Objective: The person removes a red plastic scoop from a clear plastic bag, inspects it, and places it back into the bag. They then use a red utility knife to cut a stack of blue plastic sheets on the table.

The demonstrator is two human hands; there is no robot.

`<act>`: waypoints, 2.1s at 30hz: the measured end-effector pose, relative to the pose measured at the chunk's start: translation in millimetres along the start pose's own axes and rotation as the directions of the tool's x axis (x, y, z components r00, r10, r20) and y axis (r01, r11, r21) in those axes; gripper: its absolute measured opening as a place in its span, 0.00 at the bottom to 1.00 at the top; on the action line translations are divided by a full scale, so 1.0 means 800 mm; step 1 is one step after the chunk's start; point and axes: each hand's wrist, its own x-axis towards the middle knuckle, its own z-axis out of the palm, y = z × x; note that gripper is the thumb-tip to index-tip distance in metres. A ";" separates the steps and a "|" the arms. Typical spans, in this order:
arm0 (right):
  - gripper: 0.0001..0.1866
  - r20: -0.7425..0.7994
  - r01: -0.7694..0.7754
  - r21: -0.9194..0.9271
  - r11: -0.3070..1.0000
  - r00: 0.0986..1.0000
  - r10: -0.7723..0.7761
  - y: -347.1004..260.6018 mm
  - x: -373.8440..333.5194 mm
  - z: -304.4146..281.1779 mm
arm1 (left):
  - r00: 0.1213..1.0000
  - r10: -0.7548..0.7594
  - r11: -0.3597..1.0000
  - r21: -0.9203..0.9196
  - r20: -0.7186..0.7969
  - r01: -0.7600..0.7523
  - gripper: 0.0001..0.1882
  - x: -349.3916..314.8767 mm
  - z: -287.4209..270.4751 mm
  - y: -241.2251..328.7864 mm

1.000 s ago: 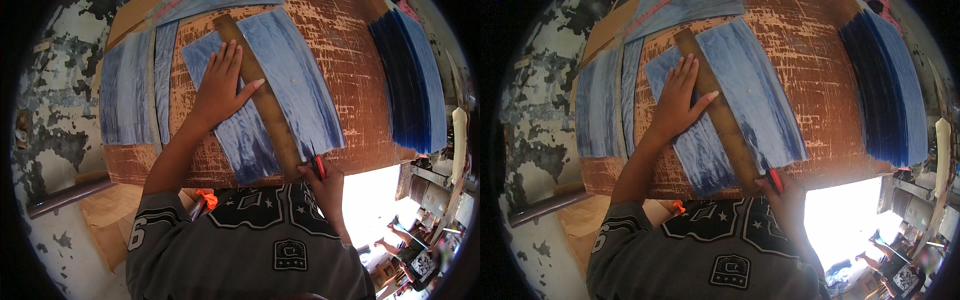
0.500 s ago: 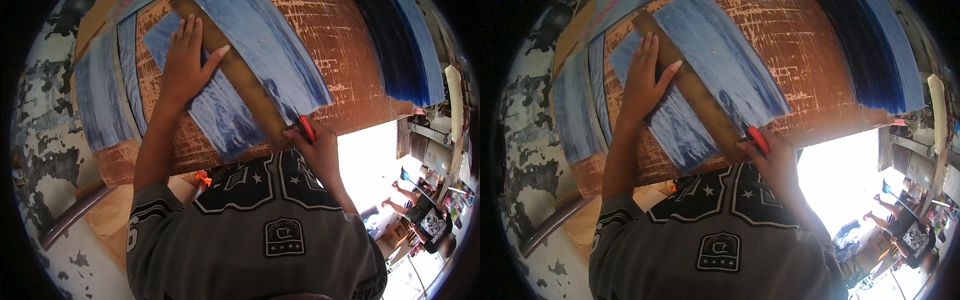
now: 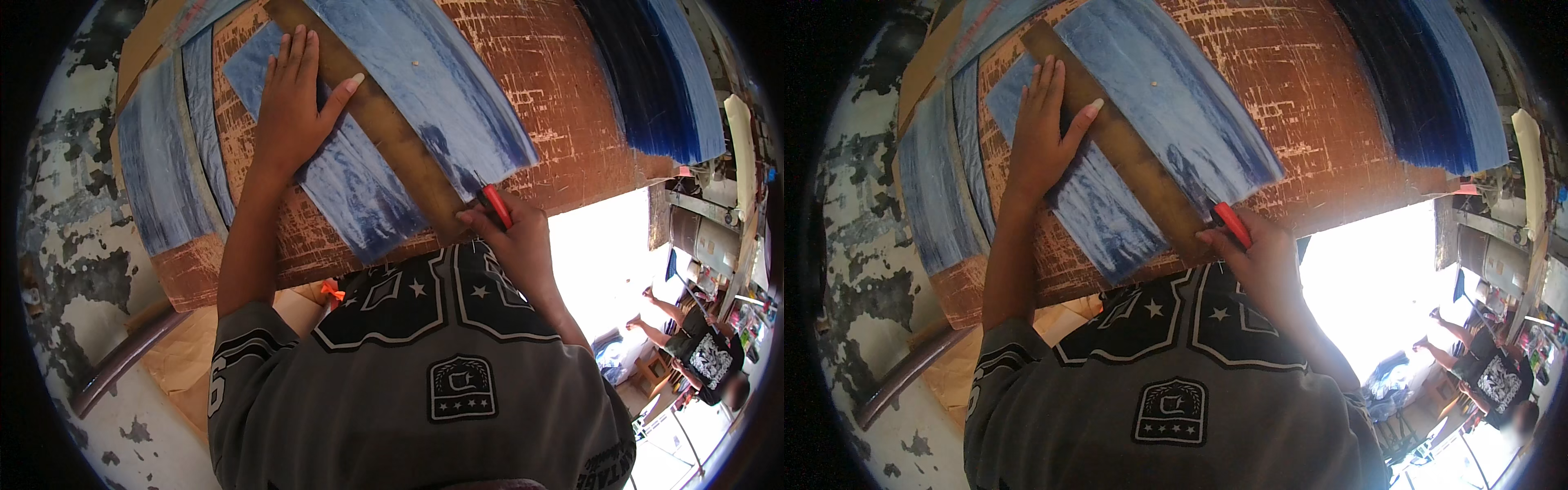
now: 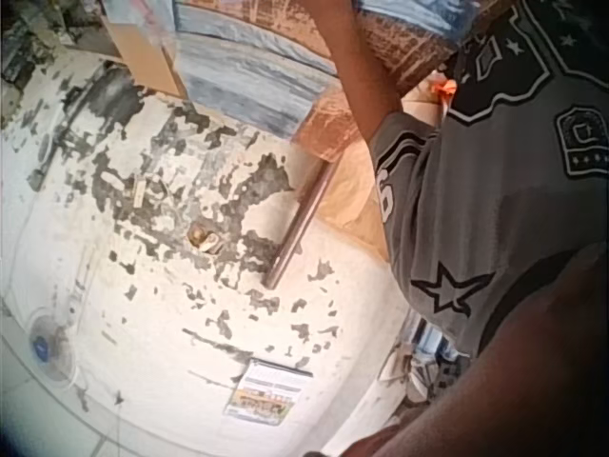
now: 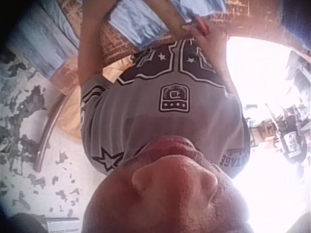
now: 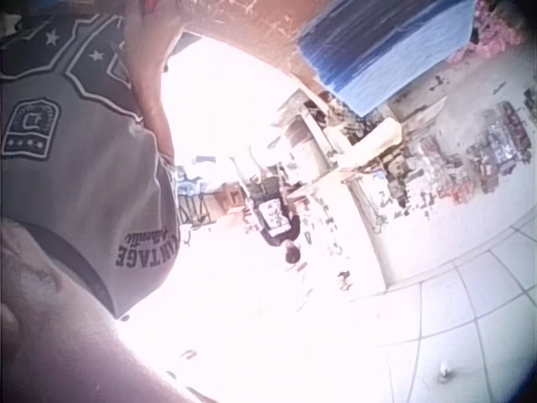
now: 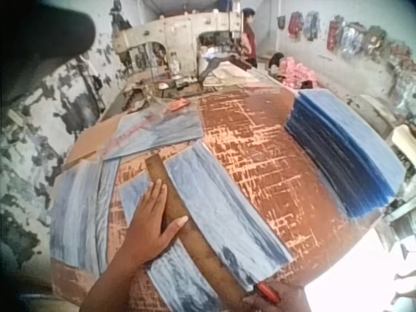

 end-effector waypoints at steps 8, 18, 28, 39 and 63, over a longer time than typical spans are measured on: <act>0.17 -0.015 -0.003 -0.044 0.999 1.000 0.003 0.003 0.004 0.002 | 1.000 0.006 1.000 0.013 0.002 -0.006 0.45 0.001 0.002 -0.003; 0.17 -0.034 0.024 -0.065 0.998 0.999 -0.027 0.006 0.003 0.003 | 1.000 -0.008 1.000 -0.012 0.013 0.008 0.44 0.001 -0.003 0.001; 0.16 -0.046 0.035 -0.047 0.998 0.998 -0.038 0.000 0.000 0.004 | 0.999 -0.041 0.999 -0.017 0.029 0.041 0.44 0.001 -0.008 0.004; 0.15 -0.043 -0.014 -0.031 0.999 0.999 0.013 -0.007 -0.003 0.007 | 0.997 -0.047 0.995 0.088 0.060 0.042 0.48 0.001 -0.011 0.002; 0.15 -0.111 0.127 -0.075 0.989 0.985 -0.135 0.006 -0.004 0.012 | 0.999 -0.041 0.996 0.080 0.000 0.041 0.45 -0.004 -0.009 0.005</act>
